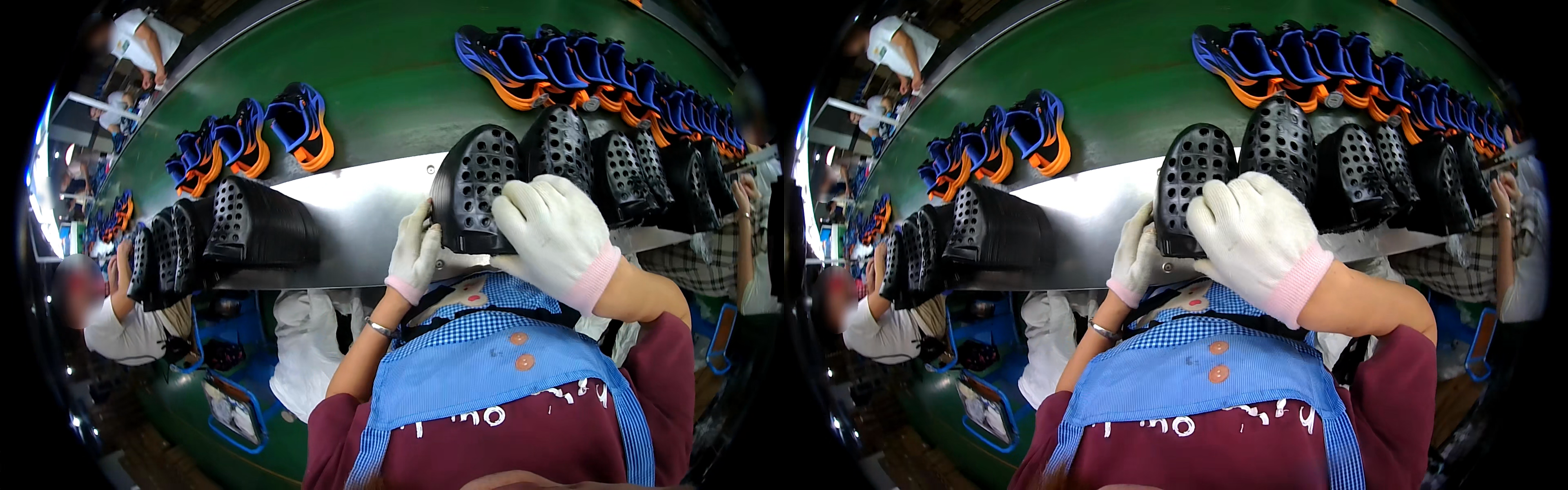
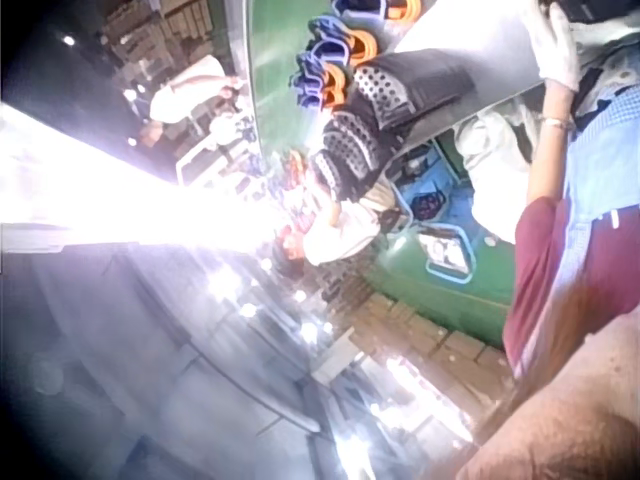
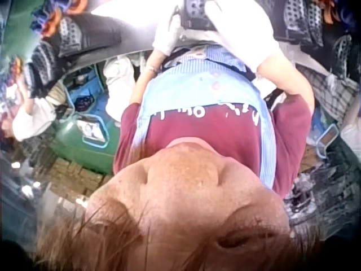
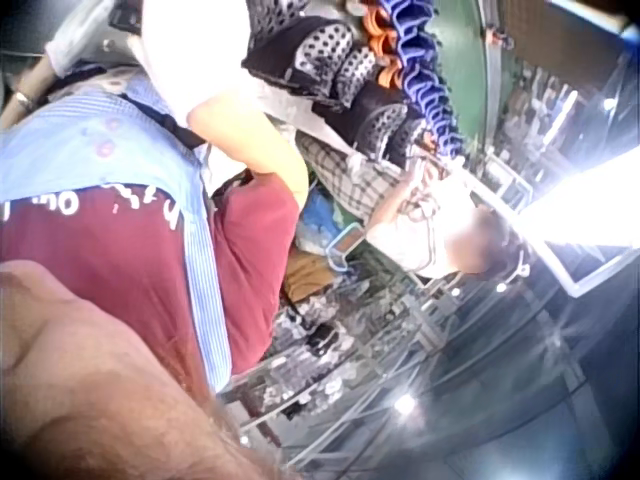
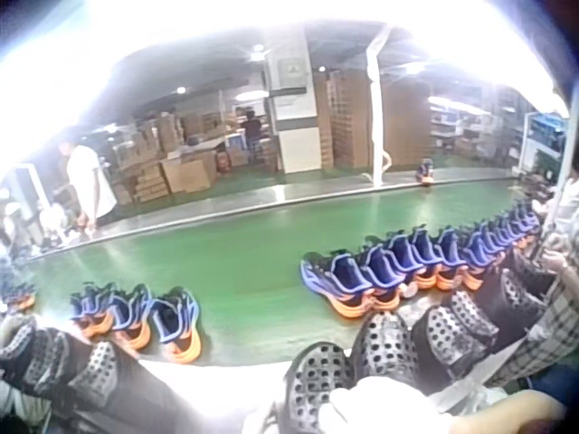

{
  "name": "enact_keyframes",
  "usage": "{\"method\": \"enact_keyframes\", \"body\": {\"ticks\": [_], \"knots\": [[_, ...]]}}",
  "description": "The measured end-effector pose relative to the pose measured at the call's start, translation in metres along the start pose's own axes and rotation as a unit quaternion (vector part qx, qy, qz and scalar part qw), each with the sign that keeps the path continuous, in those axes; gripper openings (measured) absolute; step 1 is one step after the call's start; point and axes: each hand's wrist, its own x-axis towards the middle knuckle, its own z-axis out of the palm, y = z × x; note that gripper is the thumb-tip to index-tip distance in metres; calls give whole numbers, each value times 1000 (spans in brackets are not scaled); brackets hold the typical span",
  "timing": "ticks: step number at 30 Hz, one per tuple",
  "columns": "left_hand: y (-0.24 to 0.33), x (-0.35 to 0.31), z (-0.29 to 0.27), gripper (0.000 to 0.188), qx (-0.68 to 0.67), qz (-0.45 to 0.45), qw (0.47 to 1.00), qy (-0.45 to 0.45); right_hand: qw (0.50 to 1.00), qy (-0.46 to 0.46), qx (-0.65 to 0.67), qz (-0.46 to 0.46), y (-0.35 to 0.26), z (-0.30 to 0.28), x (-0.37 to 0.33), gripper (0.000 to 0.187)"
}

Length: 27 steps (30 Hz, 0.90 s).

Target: The person takes black plastic shoe inserts from a stack and places them into blue and orange sneakers on a conveyor belt, handling the shoes and inserts one at a time by hand.

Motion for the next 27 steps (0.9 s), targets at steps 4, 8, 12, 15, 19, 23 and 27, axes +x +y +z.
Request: {"method": "enact_keyframes", "body": {"ticks": [4, 8, 12, 15, 19, 23, 27], "knots": [[7, 5, -9, 47, -19, -6, 1000, -17, 999, -30, 15, -25, 8, -5, 2, 51], [-1, 15, -38, 44, -30, -92, 994, -41, 996, -33, 55, -56, 4, -14, 11, 54], [45, 44, -61, 47, -83, -118, 985, -93, 996, 16, 77, -36, 11, -30, 1, 62], [52, 56, -70, 47, -56, -45, 995, -66, 989, 48, 136, -23, 5, -33, -2, 50], [49, 63, -58, 49, -20, 25, 997, -71, 989, 46, 142, 0, 1, -30, 3, 45], [48, 61, -49, 51, -9, 21, 998, -64, 999, 27, 17, -41, 4, -10, 11, 52], [47, 61, -47, 50, -9, 39, 998, -43, 999, 16, -3, -43, 0, -10, 12, 52]]}}
